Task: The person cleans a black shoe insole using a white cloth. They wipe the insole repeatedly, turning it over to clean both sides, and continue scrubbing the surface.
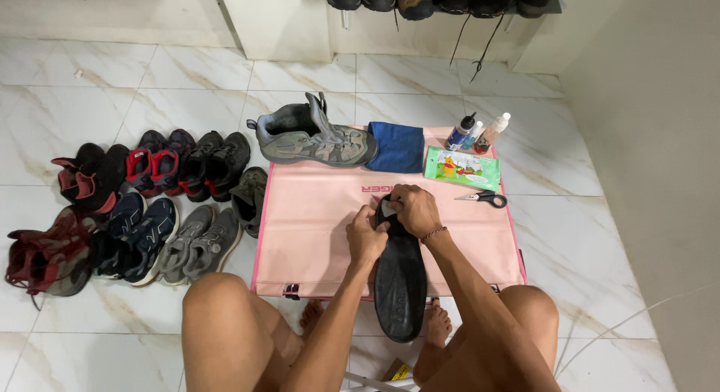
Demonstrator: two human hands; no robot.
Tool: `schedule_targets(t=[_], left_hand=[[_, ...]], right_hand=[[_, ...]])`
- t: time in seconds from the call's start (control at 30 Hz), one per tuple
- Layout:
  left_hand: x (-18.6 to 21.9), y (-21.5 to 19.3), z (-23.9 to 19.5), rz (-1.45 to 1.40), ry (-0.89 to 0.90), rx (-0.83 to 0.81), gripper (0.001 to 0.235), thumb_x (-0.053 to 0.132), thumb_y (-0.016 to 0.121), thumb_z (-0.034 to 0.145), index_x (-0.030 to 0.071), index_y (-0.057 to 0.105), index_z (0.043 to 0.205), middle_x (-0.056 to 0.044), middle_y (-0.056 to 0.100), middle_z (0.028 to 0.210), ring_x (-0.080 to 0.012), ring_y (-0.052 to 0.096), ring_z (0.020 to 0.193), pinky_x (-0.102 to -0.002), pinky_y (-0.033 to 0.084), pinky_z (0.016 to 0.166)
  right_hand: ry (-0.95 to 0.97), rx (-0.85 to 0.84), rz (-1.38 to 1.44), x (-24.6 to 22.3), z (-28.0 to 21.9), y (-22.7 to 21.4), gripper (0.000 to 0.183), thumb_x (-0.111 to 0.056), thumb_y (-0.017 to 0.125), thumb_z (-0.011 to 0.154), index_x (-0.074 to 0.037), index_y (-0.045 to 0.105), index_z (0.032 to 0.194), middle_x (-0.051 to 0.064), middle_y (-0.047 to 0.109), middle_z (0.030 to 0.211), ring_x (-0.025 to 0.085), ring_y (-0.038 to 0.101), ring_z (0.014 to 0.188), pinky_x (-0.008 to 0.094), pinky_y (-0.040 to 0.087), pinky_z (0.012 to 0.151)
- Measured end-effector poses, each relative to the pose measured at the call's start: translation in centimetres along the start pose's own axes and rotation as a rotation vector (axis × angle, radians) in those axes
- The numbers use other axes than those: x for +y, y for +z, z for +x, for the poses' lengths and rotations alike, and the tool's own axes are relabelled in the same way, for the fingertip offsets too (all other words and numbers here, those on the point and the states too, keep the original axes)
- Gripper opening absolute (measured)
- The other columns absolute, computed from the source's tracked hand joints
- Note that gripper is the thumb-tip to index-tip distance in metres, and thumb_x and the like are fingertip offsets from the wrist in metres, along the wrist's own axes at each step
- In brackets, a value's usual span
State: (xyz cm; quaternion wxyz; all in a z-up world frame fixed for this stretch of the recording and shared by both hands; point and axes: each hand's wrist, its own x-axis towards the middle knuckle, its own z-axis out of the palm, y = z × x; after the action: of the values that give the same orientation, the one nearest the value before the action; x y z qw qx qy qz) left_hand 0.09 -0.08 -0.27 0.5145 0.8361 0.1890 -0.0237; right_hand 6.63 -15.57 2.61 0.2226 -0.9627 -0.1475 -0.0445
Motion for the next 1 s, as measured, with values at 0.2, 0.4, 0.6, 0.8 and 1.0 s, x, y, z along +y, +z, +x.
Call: schedule_targets(t=[0.2, 0.4, 0.6, 0.8, 1.0], left_hand=[[0.5, -0.3, -0.8, 0.012, 0.023, -0.012, 0.036, 0.020, 0.089, 0.089, 0.018, 0.072, 0.120, -0.026, 0.081, 0.110, -0.0528, 0.077, 0.112, -0.060, 0.066, 0.093], [0.9, -0.7, -1.2, -0.007, 0.008, -0.006, 0.035, 0.021, 0.088, 0.091, 0.016, 0.071, 0.121, -0.027, 0.081, 0.106, -0.0512, 0.079, 0.112, -0.058, 0.066, 0.093], [2.0, -1.3, -1.2, -0.033, -0.002, -0.006, 0.037, 0.019, 0.090, 0.087, 0.016, 0.071, 0.118, -0.027, 0.081, 0.105, -0.0506, 0.079, 0.111, -0.058, 0.065, 0.094], [3.2, -2.1, -2.0, -0.027, -0.015, -0.014, 0.034, 0.021, 0.090, 0.087, 0.017, 0.071, 0.115, -0.024, 0.082, 0.101, -0.0489, 0.079, 0.112, -0.057, 0.066, 0.094], [1.4, -0.9, -1.5, 0.018, 0.018, -0.013, 0.036, 0.022, 0.089, 0.089, 0.016, 0.071, 0.119, -0.027, 0.081, 0.104, -0.0498, 0.079, 0.110, -0.056, 0.067, 0.093]], right_hand=[[0.004, 0.131, -0.076, 2.0, -0.5, 3.4, 0.016, -0.028, 0.071, 0.108, -0.016, 0.060, 0.108, 0.012, 0.080, 0.090, 0.037, 0.082, 0.093, 0.052, 0.065, 0.086], [0.324, 0.360, 0.223, 4.4, -0.1, 1.5, 0.023, -0.032, 0.081, 0.104, -0.016, 0.064, 0.103, 0.018, 0.082, 0.088, 0.045, 0.080, 0.098, 0.060, 0.061, 0.089], [0.095, 0.180, 0.206, 0.7, -0.6, -1.0, 0.024, -0.032, 0.089, 0.094, -0.020, 0.068, 0.096, -0.004, 0.088, 0.110, 0.028, 0.083, 0.104, 0.050, 0.065, 0.091], [0.046, 0.056, 0.062, -2.4, -0.2, -4.1, 0.017, -0.031, 0.090, 0.087, -0.028, 0.075, 0.092, -0.007, 0.086, 0.107, 0.027, 0.083, 0.104, 0.050, 0.066, 0.093], [-0.165, 0.109, -0.158, 0.9, -0.1, 1.6, 0.015, -0.028, 0.072, 0.104, -0.017, 0.063, 0.099, 0.007, 0.076, 0.088, 0.032, 0.080, 0.090, 0.046, 0.063, 0.085]])
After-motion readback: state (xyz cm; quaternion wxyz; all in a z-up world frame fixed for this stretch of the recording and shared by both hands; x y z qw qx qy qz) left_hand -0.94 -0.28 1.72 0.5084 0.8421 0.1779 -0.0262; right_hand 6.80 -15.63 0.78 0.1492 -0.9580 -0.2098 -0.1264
